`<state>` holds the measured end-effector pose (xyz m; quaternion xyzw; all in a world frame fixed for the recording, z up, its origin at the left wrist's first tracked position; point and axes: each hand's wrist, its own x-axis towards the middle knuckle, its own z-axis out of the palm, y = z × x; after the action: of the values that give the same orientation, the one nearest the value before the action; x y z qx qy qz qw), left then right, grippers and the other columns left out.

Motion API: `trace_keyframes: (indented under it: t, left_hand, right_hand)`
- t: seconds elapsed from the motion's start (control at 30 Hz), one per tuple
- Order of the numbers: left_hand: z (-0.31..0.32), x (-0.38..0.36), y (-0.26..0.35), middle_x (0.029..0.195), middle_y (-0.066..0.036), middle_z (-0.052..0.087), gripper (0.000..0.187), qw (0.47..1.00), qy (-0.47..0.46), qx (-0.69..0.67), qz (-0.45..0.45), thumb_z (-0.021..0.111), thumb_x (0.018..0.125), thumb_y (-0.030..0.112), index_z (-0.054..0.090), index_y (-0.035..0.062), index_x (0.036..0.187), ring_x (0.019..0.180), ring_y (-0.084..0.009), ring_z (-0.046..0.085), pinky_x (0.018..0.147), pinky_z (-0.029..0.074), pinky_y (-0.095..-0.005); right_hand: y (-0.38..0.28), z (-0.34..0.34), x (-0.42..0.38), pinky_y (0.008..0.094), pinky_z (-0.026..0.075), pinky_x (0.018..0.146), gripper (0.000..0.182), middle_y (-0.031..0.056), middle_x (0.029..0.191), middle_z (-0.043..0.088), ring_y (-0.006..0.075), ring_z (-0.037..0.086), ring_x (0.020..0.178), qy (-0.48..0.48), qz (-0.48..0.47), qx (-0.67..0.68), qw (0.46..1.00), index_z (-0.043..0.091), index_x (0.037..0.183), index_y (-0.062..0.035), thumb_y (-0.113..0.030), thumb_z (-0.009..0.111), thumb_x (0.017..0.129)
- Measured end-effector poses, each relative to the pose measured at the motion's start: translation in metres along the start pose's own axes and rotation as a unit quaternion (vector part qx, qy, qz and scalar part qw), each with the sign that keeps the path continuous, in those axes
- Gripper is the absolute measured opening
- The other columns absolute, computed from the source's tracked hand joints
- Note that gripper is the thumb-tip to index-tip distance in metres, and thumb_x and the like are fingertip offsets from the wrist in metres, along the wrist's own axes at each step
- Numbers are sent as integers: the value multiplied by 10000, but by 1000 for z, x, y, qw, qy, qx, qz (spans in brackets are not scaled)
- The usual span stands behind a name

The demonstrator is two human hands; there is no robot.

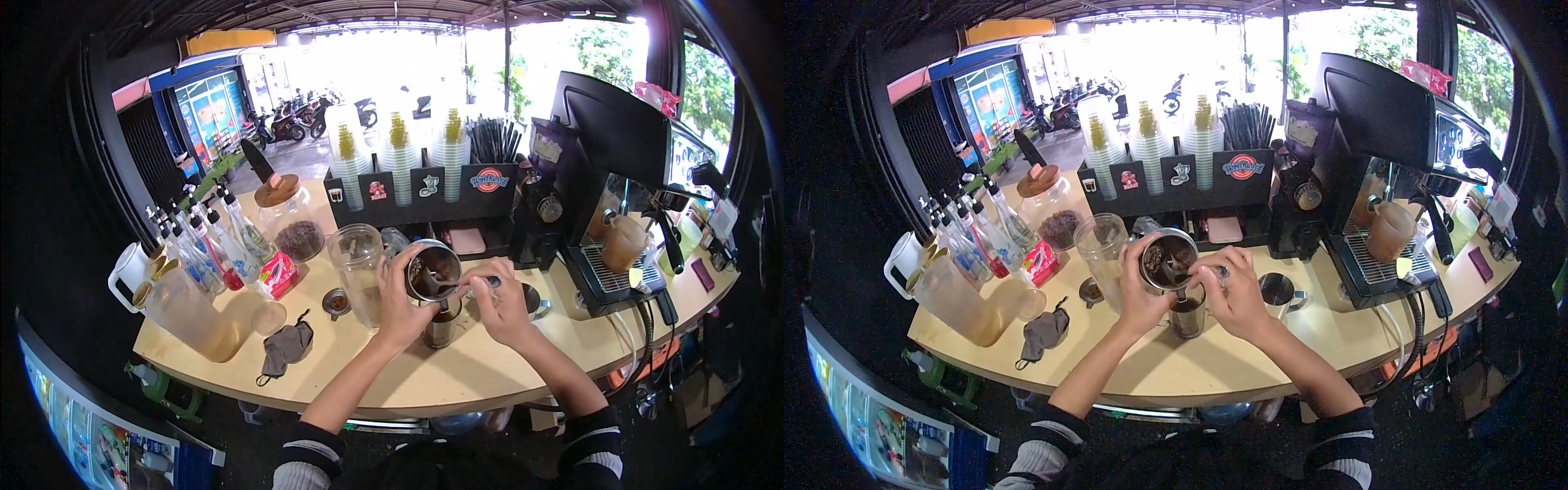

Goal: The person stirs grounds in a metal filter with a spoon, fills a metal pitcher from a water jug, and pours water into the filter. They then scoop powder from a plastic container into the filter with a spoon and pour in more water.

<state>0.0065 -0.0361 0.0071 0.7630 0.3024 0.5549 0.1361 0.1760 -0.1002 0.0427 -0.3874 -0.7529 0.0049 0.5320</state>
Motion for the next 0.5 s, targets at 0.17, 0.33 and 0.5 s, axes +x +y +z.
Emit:
trace_keyframes:
  t: [0.17,0.33,0.5]
  left_hand:
    - [-3,3,-2,1287,-76,482,815,999,-22,25,29,719,565,81,363,112,1298,1255,-239,420,1111,84,-498]
    - [-17,12,-12,1315,-79,472,806,988,-139,11,63,702,597,118,356,126,1325,1277,-244,403,1112,75,-511]
    - [-23,21,-17,1323,-68,479,818,978,-200,13,62,772,610,221,387,130,1326,1262,-259,424,1114,129,-519]
  right_hand:
    - [-3,-3,9,333,339,850,193,20,836,658,191,531,847,-21,25,12,999,633,866,-47,-141,473,920]
    - [-1,-20,24,332,362,849,221,34,756,659,174,542,839,-99,55,68,991,645,829,-33,-176,502,919]
    - [7,-37,53,311,465,655,202,80,717,640,147,587,671,-182,44,94,978,632,807,13,-169,583,879]
